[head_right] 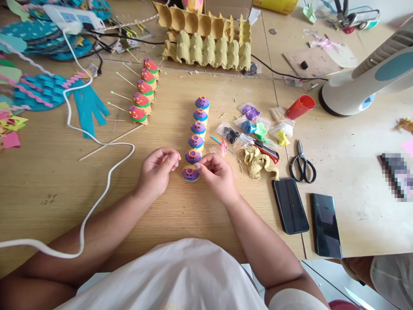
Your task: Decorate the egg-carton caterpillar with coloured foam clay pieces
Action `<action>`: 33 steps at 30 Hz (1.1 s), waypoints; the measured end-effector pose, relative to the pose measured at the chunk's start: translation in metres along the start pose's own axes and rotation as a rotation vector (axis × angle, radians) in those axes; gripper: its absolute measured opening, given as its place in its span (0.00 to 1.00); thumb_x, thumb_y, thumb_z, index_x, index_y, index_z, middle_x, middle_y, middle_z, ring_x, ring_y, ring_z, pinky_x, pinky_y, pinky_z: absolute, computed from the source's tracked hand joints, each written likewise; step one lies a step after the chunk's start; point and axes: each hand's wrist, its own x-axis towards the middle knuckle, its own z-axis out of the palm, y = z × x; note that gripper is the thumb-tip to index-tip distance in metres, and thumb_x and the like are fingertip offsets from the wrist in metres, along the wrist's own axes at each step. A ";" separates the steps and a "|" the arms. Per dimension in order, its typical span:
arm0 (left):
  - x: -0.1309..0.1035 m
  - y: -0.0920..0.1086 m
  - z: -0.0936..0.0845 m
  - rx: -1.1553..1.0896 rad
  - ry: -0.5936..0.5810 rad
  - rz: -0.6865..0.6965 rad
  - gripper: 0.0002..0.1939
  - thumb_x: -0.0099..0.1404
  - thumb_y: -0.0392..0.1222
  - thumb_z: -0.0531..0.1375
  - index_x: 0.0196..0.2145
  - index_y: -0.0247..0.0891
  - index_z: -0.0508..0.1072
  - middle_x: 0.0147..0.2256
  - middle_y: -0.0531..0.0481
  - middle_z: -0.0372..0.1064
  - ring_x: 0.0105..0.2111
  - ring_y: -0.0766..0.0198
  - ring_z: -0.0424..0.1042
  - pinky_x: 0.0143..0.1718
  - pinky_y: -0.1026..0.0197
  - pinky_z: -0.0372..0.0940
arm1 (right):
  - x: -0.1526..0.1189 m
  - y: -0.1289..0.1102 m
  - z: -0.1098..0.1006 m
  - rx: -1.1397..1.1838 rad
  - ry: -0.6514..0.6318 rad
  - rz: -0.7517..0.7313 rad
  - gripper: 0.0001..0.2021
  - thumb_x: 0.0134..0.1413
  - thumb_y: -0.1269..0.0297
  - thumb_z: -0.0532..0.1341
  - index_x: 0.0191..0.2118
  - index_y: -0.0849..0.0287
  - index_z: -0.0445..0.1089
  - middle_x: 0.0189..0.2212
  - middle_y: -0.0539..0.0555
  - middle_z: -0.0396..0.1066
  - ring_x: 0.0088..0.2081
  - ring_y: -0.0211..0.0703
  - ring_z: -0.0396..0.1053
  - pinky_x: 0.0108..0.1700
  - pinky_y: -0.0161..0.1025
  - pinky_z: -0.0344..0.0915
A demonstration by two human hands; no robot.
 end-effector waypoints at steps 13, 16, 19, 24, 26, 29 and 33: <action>-0.002 0.006 0.003 0.109 -0.027 0.013 0.16 0.65 0.54 0.70 0.39 0.39 0.81 0.38 0.46 0.81 0.38 0.62 0.77 0.41 0.62 0.71 | 0.000 0.002 -0.002 -0.058 -0.007 -0.002 0.16 0.54 0.47 0.72 0.36 0.55 0.75 0.27 0.49 0.71 0.28 0.37 0.63 0.30 0.37 0.61; -0.002 0.005 0.002 0.118 -0.030 0.016 0.16 0.65 0.55 0.69 0.38 0.38 0.81 0.37 0.46 0.81 0.37 0.62 0.77 0.41 0.61 0.72 | 0.000 0.003 -0.002 -0.035 -0.003 0.018 0.17 0.52 0.48 0.74 0.35 0.56 0.75 0.26 0.48 0.71 0.27 0.36 0.63 0.30 0.36 0.61; -0.001 0.005 0.002 0.132 -0.044 0.032 0.15 0.66 0.53 0.69 0.38 0.38 0.81 0.36 0.47 0.81 0.37 0.63 0.77 0.41 0.62 0.72 | 0.000 0.003 -0.002 -0.022 0.002 0.020 0.17 0.51 0.49 0.75 0.34 0.56 0.74 0.24 0.47 0.69 0.26 0.35 0.62 0.29 0.35 0.59; -0.001 0.005 0.002 0.215 -0.021 0.092 0.14 0.68 0.52 0.67 0.39 0.38 0.79 0.37 0.46 0.80 0.38 0.63 0.78 0.42 0.62 0.72 | 0.000 0.004 -0.003 -0.082 0.024 -0.006 0.16 0.53 0.48 0.74 0.34 0.56 0.75 0.24 0.48 0.68 0.26 0.36 0.60 0.28 0.36 0.57; 0.000 0.004 0.001 0.255 -0.025 0.138 0.13 0.69 0.52 0.66 0.40 0.38 0.79 0.40 0.45 0.80 0.41 0.61 0.78 0.44 0.61 0.72 | 0.000 0.004 -0.004 -0.146 0.036 -0.031 0.17 0.55 0.46 0.72 0.35 0.56 0.76 0.24 0.48 0.67 0.25 0.37 0.59 0.28 0.37 0.56; 0.000 0.001 -0.001 0.288 -0.043 0.190 0.13 0.70 0.51 0.66 0.41 0.38 0.79 0.46 0.43 0.78 0.48 0.59 0.77 0.49 0.60 0.72 | 0.001 0.003 -0.005 -0.251 0.058 -0.088 0.18 0.60 0.45 0.68 0.33 0.56 0.74 0.22 0.47 0.64 0.25 0.37 0.56 0.27 0.38 0.54; 0.001 0.000 -0.001 0.283 -0.056 0.163 0.13 0.70 0.51 0.66 0.41 0.38 0.79 0.53 0.40 0.77 0.50 0.58 0.78 0.53 0.59 0.72 | 0.001 0.003 -0.005 -0.359 0.068 -0.140 0.18 0.62 0.48 0.66 0.29 0.55 0.71 0.20 0.45 0.59 0.23 0.36 0.52 0.27 0.38 0.50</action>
